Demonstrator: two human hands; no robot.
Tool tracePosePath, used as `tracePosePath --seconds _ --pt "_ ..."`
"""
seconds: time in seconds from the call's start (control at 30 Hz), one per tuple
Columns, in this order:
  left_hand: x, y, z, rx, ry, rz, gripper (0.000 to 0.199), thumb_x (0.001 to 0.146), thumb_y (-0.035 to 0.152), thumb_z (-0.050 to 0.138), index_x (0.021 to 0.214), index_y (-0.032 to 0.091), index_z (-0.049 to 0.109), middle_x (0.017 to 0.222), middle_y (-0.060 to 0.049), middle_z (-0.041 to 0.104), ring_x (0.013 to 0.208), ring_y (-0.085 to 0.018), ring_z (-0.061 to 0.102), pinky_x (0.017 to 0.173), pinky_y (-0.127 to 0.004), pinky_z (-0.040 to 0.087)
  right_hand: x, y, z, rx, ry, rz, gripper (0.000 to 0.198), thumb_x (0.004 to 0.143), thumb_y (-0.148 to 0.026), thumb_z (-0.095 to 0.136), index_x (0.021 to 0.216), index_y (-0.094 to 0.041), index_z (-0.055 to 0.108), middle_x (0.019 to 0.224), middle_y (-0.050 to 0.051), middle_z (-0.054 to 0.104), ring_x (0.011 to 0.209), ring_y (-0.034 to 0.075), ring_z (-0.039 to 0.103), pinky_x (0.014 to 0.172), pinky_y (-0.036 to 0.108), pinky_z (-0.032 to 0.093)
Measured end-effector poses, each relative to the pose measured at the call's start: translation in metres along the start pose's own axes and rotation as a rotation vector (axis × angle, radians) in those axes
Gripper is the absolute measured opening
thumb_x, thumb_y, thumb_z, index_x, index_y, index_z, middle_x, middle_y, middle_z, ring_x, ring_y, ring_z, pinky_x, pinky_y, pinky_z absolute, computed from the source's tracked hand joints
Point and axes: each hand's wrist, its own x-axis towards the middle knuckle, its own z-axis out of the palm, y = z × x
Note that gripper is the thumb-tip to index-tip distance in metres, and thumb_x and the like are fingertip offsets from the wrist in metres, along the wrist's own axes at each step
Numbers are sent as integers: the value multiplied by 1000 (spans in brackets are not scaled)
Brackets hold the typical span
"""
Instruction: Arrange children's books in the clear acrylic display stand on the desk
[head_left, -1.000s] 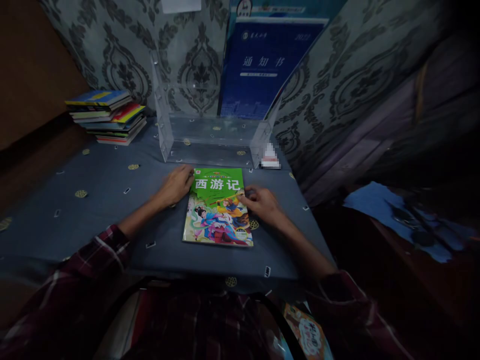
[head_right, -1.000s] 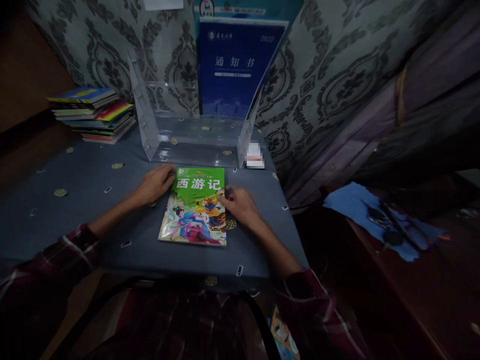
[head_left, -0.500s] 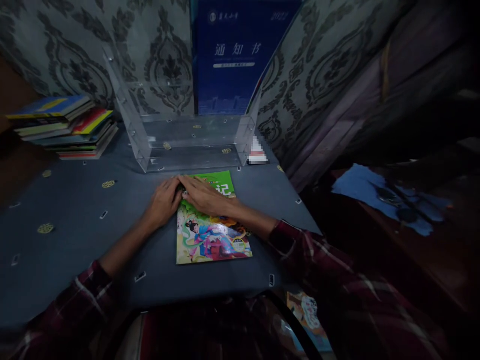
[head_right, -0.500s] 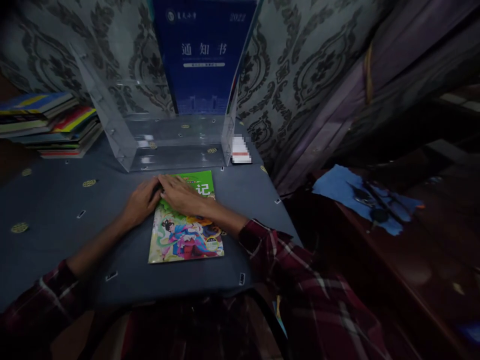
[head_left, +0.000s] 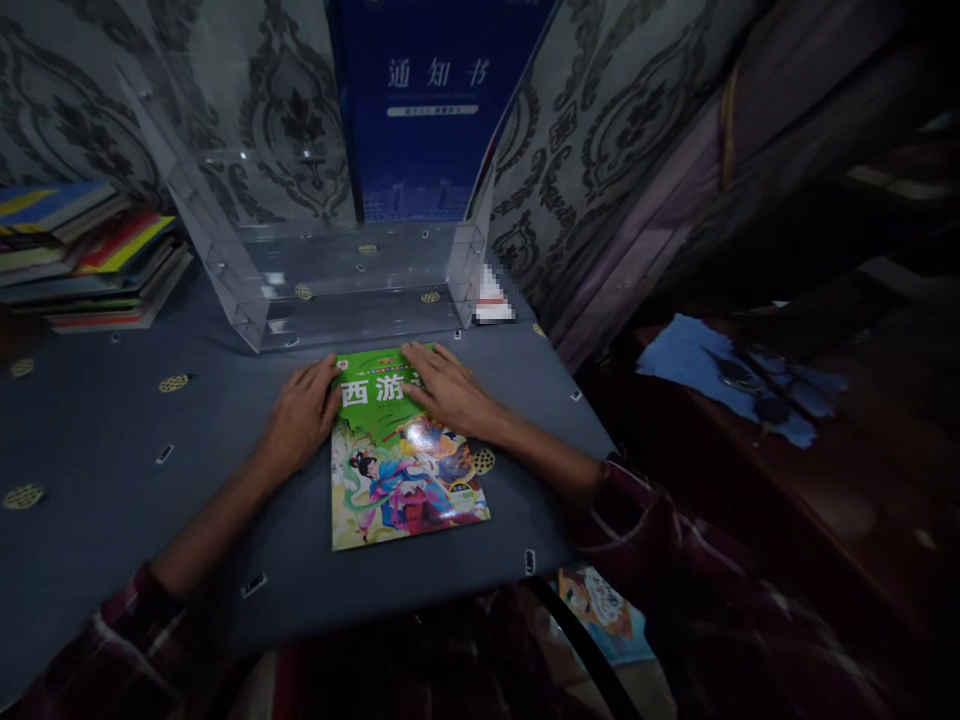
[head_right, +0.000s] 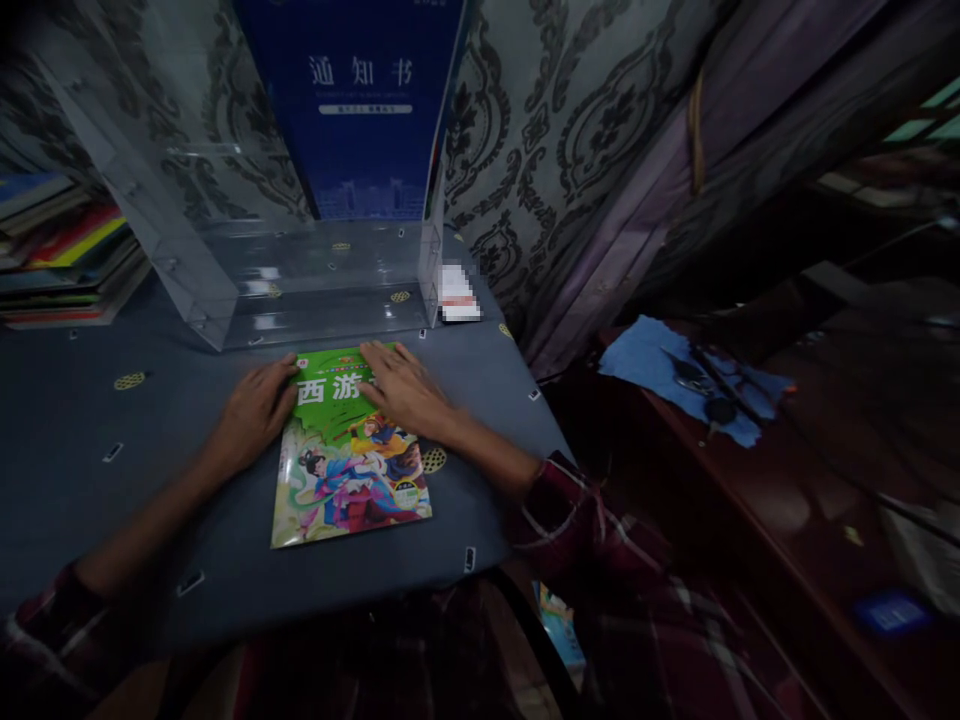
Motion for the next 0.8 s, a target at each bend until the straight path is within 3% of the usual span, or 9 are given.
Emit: tracePosePath --seconds 0.2,0.33,0.43,0.57,0.8 --pt "0 2 -2 17 -4 5 36 103 36 36 125 18 59 139 -16 64 128 -31 59 111 -53 46 -7 19 -1 84 91 53 54 101 -36 49 152 -17 48 154 16 54 148 32 45 126 63 22" --pt "1 1 -4 22 -7 9 35 102 35 37 125 19 59 140 -14 64 129 -30 58 113 -52 45 -1 34 -1 177 131 74 55 95 -38 58 147 -20 53 151 13 58 143 32 50 123 61 29" --pt "3 0 -9 39 -30 27 36 101 35 38 125 19 59 137 -14 65 134 -31 54 113 -53 44 2 45 -4 327 124 59 50 95 -35 58 143 -22 57 148 11 61 137 29 56 118 56 40" --pt "11 9 -20 86 -66 58 34 100 34 40 119 18 62 139 -14 64 139 -34 50 114 -57 42 6 55 -10 616 125 55 42 99 -31 51 139 -21 60 141 9 67 133 24 60 118 51 43" --pt "44 51 -11 -71 -221 334 38 101 25 37 130 17 61 139 -12 66 135 -26 56 117 -49 42 11 61 -14 779 157 119 35 103 -36 51 134 -23 61 134 5 72 131 21 61 122 51 38"
